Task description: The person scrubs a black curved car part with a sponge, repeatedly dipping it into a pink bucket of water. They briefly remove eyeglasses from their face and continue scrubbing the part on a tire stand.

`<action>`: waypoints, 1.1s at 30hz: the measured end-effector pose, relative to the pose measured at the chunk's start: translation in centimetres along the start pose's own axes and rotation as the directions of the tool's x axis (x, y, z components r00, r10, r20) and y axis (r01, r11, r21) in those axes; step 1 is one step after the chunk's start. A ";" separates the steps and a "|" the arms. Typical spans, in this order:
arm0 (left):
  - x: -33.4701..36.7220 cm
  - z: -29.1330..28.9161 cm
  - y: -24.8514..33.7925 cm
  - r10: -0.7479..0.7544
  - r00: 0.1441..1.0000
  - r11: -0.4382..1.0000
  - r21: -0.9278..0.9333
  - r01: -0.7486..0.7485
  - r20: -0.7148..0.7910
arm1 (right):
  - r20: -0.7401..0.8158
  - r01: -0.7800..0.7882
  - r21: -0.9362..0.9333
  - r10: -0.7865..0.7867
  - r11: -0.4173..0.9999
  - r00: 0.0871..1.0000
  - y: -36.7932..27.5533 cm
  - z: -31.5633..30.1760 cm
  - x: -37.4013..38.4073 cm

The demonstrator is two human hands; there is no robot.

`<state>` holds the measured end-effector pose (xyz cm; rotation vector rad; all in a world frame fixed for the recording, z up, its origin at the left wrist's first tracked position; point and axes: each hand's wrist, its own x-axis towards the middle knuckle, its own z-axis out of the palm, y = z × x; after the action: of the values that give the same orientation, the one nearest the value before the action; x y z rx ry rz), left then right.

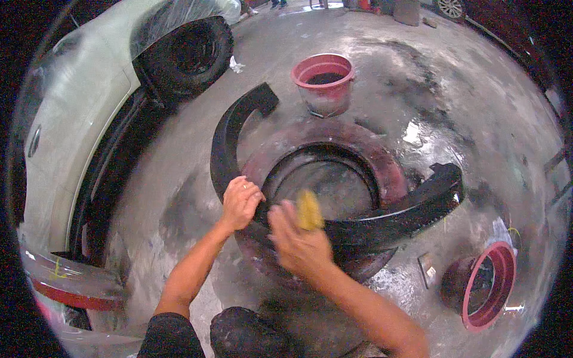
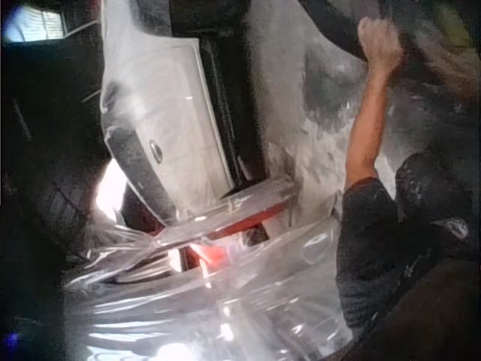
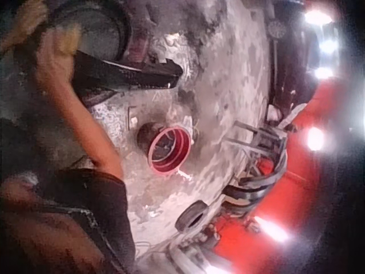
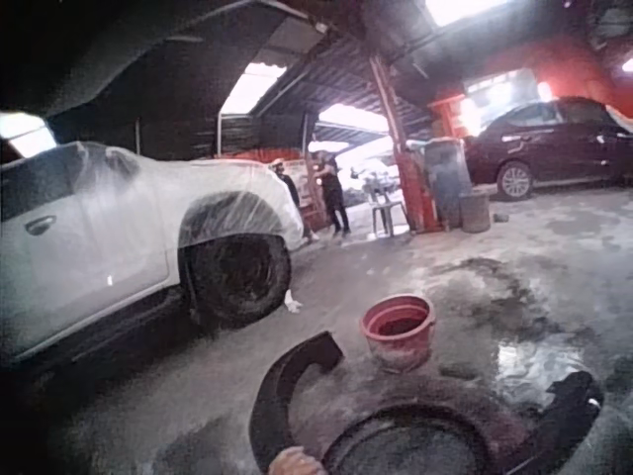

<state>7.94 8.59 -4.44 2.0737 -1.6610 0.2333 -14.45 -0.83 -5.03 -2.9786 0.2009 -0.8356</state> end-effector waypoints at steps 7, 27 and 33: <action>-1.2 -1.4 -0.7 -0.008 1.000 1.000 -0.011 0.008 -0.017 | 0.176 -0.025 -0.072 0.037 0.997 0.984 12.0 -6.8 -10.2; -0.7 -0.7 0.1 -0.024 0.998 0.999 -0.039 0.022 -0.059 | 0.168 -0.186 -0.054 0.193 0.981 0.967 16.5 -10.4 -15.5; -0.3 -0.3 0.2 -0.018 0.999 0.999 -0.034 0.017 -0.038 | 0.042 0.055 0.001 -0.055 0.999 0.998 3.9 -4.4 -6.2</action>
<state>7.71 8.92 -4.27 2.0458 -1.6132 0.2362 -22.40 -3.90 -4.72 -3.0114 0.1186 -0.7776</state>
